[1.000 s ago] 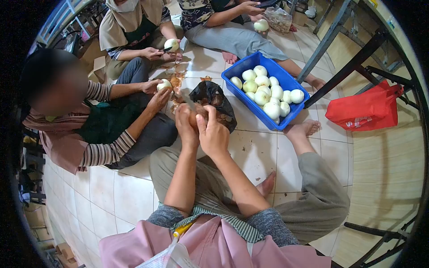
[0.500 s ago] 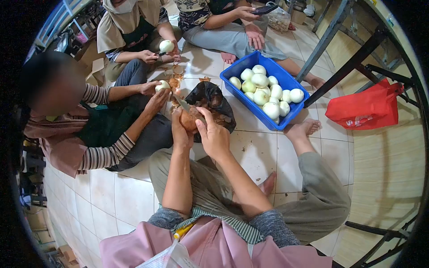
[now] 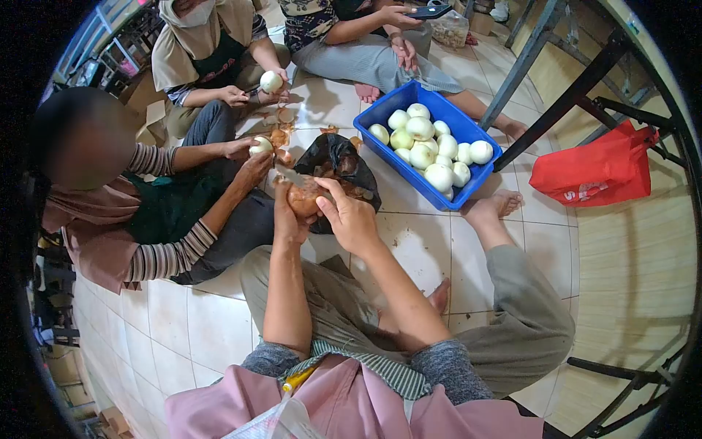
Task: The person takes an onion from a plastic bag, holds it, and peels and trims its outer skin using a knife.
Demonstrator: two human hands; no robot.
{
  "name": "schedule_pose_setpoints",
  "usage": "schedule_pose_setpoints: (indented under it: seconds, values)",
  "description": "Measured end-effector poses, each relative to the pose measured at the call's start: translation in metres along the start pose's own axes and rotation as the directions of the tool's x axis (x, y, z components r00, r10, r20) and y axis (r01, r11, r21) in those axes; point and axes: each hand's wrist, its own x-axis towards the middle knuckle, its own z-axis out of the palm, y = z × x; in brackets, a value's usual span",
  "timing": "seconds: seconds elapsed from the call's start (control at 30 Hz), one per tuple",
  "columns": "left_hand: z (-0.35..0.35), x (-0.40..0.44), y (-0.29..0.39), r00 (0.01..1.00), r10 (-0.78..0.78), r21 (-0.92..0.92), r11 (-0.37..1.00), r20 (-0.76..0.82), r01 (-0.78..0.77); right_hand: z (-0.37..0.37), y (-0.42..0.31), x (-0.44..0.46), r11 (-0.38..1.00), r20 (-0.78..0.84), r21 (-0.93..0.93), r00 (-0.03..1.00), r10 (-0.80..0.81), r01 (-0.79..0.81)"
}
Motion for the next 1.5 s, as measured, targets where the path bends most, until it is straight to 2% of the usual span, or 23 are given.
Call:
schedule_pose_setpoints:
  seconds: [0.03,0.13,0.23,0.37,0.43,0.53,0.73,0.83,0.87,0.9,0.97,1.0,1.1,1.13,1.23,1.27,1.4,1.43,1.5]
  values:
    - [-0.001,-0.002,0.004,1.000,-0.024,-0.021,0.999,0.018,0.024,-0.005,-0.002,0.000,0.999,0.014,0.029,0.999,-0.042,0.042]
    - [0.005,-0.007,0.011,0.999,0.001,-0.065,0.998,0.042,0.002,-0.014,-0.010,0.004,0.984,-0.015,-0.081,0.987,-0.160,0.158]
    - [0.011,-0.009,0.008,0.997,-0.042,-0.080,0.996,0.066,0.047,-0.015,-0.007,0.008,0.983,0.037,-0.160,0.996,-0.081,0.086]
    - [0.002,-0.001,0.003,0.986,-0.098,-0.032,0.994,0.133,0.103,-0.011,0.001,0.006,1.000,0.008,-0.024,1.000,-0.019,0.019]
    - [-0.001,0.000,0.003,0.992,-0.065,-0.013,0.998,0.111,0.067,-0.011,0.005,0.002,0.999,-0.005,0.040,1.000,-0.015,0.016]
    - [0.000,-0.002,0.008,0.991,-0.080,-0.043,0.995,0.105,0.085,-0.012,-0.003,-0.001,0.983,-0.082,-0.121,0.986,-0.149,0.138]
    - [-0.002,-0.004,0.001,0.974,-0.120,-0.092,0.986,0.190,0.140,-0.024,-0.014,0.005,0.977,0.022,-0.187,0.995,-0.098,0.101]
    - [-0.004,0.000,-0.004,0.963,-0.166,-0.041,0.983,0.212,0.179,-0.010,0.011,0.007,0.994,-0.028,0.112,1.000,0.000,0.003]
    - [-0.004,0.001,-0.006,0.953,-0.161,-0.072,0.980,0.258,0.185,-0.012,0.015,0.008,0.925,0.053,0.358,0.992,0.118,-0.129]
    - [-0.002,0.003,-0.009,0.954,-0.150,-0.109,0.977,0.259,0.183,-0.017,0.019,0.009,0.780,0.160,0.568,0.964,0.210,-0.264]
    - [0.005,0.004,-0.010,0.957,-0.131,-0.179,0.967,0.258,0.180,-0.027,0.014,0.010,0.313,0.417,0.809,0.862,0.289,-0.497]
    - [0.008,0.002,-0.011,0.967,-0.139,-0.196,0.964,0.214,0.182,-0.027,0.010,0.011,0.243,0.415,0.830,0.846,0.333,-0.503]
    - [0.009,0.013,-0.019,0.982,-0.130,-0.204,0.967,0.134,0.156,-0.021,0.017,0.009,0.231,0.459,0.820,0.843,0.280,-0.523]
    - [0.009,0.013,-0.018,0.980,-0.125,-0.150,0.978,0.155,0.148,-0.020,0.010,0.007,0.231,0.491,0.798,0.822,0.289,-0.557]
    - [0.002,0.013,-0.018,0.976,-0.164,-0.144,0.972,0.146,0.185,-0.013,0.010,0.005,0.210,0.476,0.808,0.821,0.315,-0.550]
    - [0.002,0.013,-0.017,0.980,-0.176,-0.123,0.975,0.098,0.187,-0.012,0.013,0.008,0.220,0.448,0.820,0.832,0.327,-0.528]
    - [-0.005,0.018,-0.016,0.981,-0.161,-0.029,0.986,0.107,0.165,-0.018,0.017,0.016,0.274,0.396,0.809,0.827,0.399,-0.519]
    - [-0.004,0.015,-0.014,0.981,-0.173,-0.007,0.985,0.087,0.174,-0.022,0.025,0.022,0.310,0.257,0.826,0.803,0.537,-0.471]
    - [-0.002,0.007,-0.007,0.980,-0.196,0.041,0.980,0.042,0.194,-0.040,0.046,0.029,0.330,0.149,0.867,0.828,0.540,-0.372]
